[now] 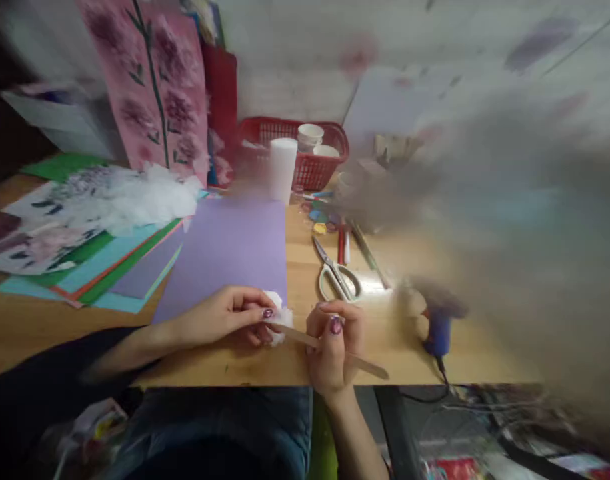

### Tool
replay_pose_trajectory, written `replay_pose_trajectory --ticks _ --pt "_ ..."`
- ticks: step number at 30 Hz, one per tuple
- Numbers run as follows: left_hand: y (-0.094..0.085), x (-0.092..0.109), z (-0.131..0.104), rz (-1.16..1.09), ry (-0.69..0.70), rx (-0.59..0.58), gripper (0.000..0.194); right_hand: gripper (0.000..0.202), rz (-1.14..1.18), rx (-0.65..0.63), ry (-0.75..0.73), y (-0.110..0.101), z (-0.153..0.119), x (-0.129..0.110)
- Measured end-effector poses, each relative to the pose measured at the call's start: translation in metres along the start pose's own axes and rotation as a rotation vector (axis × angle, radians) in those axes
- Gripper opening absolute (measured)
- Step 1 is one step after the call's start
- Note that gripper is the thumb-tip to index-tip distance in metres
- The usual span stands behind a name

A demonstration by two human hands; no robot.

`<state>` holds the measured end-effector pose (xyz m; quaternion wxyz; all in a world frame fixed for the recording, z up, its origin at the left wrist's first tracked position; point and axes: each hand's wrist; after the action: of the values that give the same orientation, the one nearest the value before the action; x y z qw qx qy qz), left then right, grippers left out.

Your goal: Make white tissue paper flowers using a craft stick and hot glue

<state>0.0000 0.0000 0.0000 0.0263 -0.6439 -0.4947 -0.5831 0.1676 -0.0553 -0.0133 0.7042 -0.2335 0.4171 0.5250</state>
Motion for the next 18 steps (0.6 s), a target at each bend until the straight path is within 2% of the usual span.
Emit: replay_pose_trajectory --ticks 4,14,18 --pt "0.0011 0.0035 -0.0012 0.025 -0.029 0.034 0.024 0.014 -0.042 0.073 0.045 0.0006 -0.0009 -0.0011" --pt "-0.0002 0.002 -0.0008 -0.049 -0.001 0.027 0.028 0.013 -0.175 0.146 0.013 0.0015 -0.0013 -0.0012" --pt "-0.0013 0.0031 -0.0016 -0.016 0.04 0.047 0.024 0.013 -0.17 0.257 0.02 0.0017 0.0031 -0.0049"
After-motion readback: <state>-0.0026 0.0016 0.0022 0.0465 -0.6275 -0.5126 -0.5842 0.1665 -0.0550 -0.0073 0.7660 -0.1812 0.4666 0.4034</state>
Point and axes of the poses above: each hand's wrist, its own z-axis towards the middle knuckle, its own y-axis out of the palm, x = y × z, and after that the axes turned 13 degrees about -z, right-handed
